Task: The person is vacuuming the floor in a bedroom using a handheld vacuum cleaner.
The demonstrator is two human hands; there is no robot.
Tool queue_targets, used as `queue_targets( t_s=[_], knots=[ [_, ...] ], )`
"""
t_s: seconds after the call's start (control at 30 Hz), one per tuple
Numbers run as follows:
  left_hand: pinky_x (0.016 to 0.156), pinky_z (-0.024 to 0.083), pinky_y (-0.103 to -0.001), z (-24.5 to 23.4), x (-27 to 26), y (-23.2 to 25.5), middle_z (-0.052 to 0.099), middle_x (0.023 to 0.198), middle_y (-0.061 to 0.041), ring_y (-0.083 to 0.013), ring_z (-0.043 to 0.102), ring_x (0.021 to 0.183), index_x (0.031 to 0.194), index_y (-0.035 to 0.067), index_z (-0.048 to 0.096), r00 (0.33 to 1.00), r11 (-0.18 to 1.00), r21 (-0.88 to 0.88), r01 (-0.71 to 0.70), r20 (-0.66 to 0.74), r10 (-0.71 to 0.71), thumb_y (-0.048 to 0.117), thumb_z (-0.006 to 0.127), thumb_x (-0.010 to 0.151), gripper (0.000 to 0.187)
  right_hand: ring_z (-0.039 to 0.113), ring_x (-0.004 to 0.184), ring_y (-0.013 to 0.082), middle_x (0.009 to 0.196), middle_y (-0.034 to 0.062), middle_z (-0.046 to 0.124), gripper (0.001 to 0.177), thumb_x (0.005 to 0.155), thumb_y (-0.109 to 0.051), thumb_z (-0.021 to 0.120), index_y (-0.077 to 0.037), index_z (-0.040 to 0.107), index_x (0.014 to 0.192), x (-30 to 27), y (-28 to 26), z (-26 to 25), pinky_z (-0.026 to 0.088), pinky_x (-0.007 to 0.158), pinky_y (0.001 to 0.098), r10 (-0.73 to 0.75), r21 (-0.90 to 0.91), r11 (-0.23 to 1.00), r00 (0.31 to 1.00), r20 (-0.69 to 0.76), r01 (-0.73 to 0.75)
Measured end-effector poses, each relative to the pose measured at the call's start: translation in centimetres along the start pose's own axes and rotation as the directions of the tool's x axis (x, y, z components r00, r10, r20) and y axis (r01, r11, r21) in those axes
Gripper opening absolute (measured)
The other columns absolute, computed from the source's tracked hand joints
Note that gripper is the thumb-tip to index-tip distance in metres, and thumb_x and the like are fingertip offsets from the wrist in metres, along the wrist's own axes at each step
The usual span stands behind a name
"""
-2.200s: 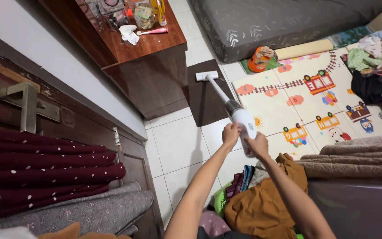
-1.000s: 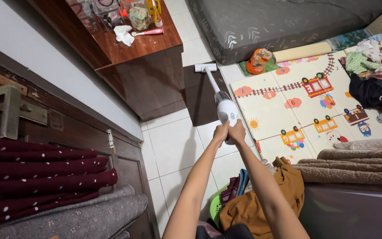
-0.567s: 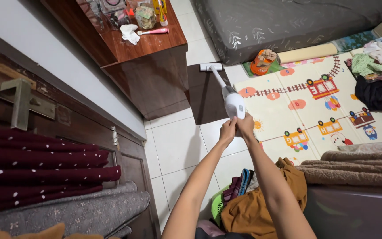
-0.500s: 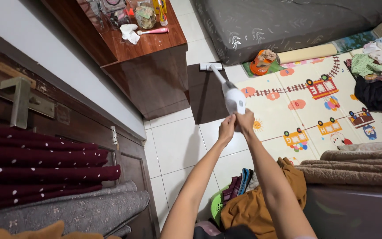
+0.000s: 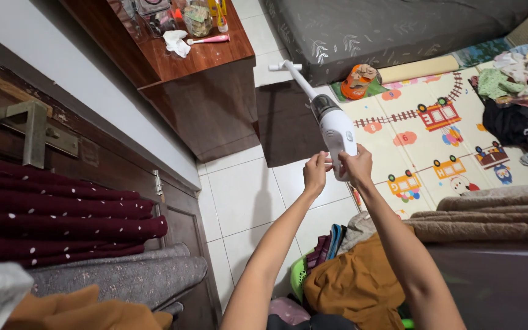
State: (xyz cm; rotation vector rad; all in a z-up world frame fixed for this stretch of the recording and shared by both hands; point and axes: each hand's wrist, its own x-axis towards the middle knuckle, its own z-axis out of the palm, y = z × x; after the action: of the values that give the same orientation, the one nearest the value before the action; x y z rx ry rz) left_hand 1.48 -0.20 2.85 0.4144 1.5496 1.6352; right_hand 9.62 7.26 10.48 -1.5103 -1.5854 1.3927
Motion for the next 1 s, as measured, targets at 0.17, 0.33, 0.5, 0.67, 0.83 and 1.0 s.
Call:
queue_targets(
  t_s=[0.17,0.33,0.5,0.67,0.83,1.0],
  knots=[
    [0.076,0.057,-0.036,1.4,-1.9,0.8,0.076,0.095,-0.014,-0.0229,0.074,0.082,0.109,0.0,0.072,0.997,0.991,0.125,0.054,-0.055,-0.047,0.047,0.047,0.105,0.054,0.063,0.046,0.0187,0.07,0.0129,0.07,0.026,0.081,-0.008,0.07,0.006,0.069,0.102,-1.8,2.7,-1.1,0.049,0.04,0.0352,-0.008,-0.061,0.998,0.999,0.051,0.011],
    [0.076,0.053,-0.038,1.6,-2.4,-3.4,0.075,0.085,-0.016,-0.0254,0.071,0.082,0.095,0.001,0.077,0.991,0.936,0.328,0.128,-0.088,-0.104,0.057,0.047,0.105,0.064,0.066,0.051,0.015,0.07,0.0134,0.072,0.026,0.076,-0.008,0.077,0.004,0.072,0.099,-4.3,8.4,-2.0,0.053,0.047,0.0311,-0.13,-0.241,0.96,0.99,0.057,0.14],
    [0.066,0.059,-0.036,0.9,-5.4,-4.4,0.074,0.07,-0.012,-0.0232,0.073,0.06,0.078,-0.001,0.074,0.936,0.899,0.269,0.347,-0.039,-0.349,0.064,0.058,0.094,0.069,0.066,0.049,0.0186,0.074,0.013,0.074,0.031,0.078,-0.015,0.072,-0.002,0.072,0.107,-9.4,9.8,-4.3,0.053,0.045,0.0328,0.02,-0.232,0.973,0.995,0.101,0.004],
    [0.068,0.059,-0.036,0.3,-5.8,-6.7,0.073,0.066,-0.011,-0.0246,0.074,0.06,0.074,0.001,0.076,0.939,0.841,0.445,0.309,-0.002,-0.344,0.061,0.063,0.09,0.063,0.071,0.059,0.0261,0.077,0.0157,0.074,0.039,0.073,-0.02,0.074,-0.002,0.069,0.108,-9.7,13.1,-3.6,0.056,0.055,0.0404,0.069,-0.295,0.955,0.994,0.082,-0.042],
    [0.076,0.057,-0.041,-0.6,-3.8,-7.9,0.076,0.075,-0.013,-0.0309,0.075,0.075,0.076,0.006,0.079,0.957,0.812,0.517,0.272,-0.059,-0.284,0.056,0.065,0.089,0.054,0.076,0.072,0.0292,0.081,0.0192,0.077,0.041,0.079,-0.032,0.073,0.001,0.072,0.104,-6.8,13.7,0.2,0.059,0.071,0.0413,0.01,-0.379,0.925,0.996,0.086,0.023],
    [0.082,0.057,-0.045,-2.1,-2.2,-7.3,0.077,0.085,-0.017,-0.0362,0.075,0.086,0.086,0.007,0.079,0.969,0.819,0.523,0.233,-0.058,-0.239,0.056,0.061,0.092,0.052,0.076,0.077,0.0317,0.086,0.0209,0.075,0.049,0.08,-0.039,0.074,-0.001,0.067,0.111,-5.2,12.6,3.0,0.059,0.071,0.0414,0.029,-0.307,0.952,0.998,0.051,-0.012]
  ],
)
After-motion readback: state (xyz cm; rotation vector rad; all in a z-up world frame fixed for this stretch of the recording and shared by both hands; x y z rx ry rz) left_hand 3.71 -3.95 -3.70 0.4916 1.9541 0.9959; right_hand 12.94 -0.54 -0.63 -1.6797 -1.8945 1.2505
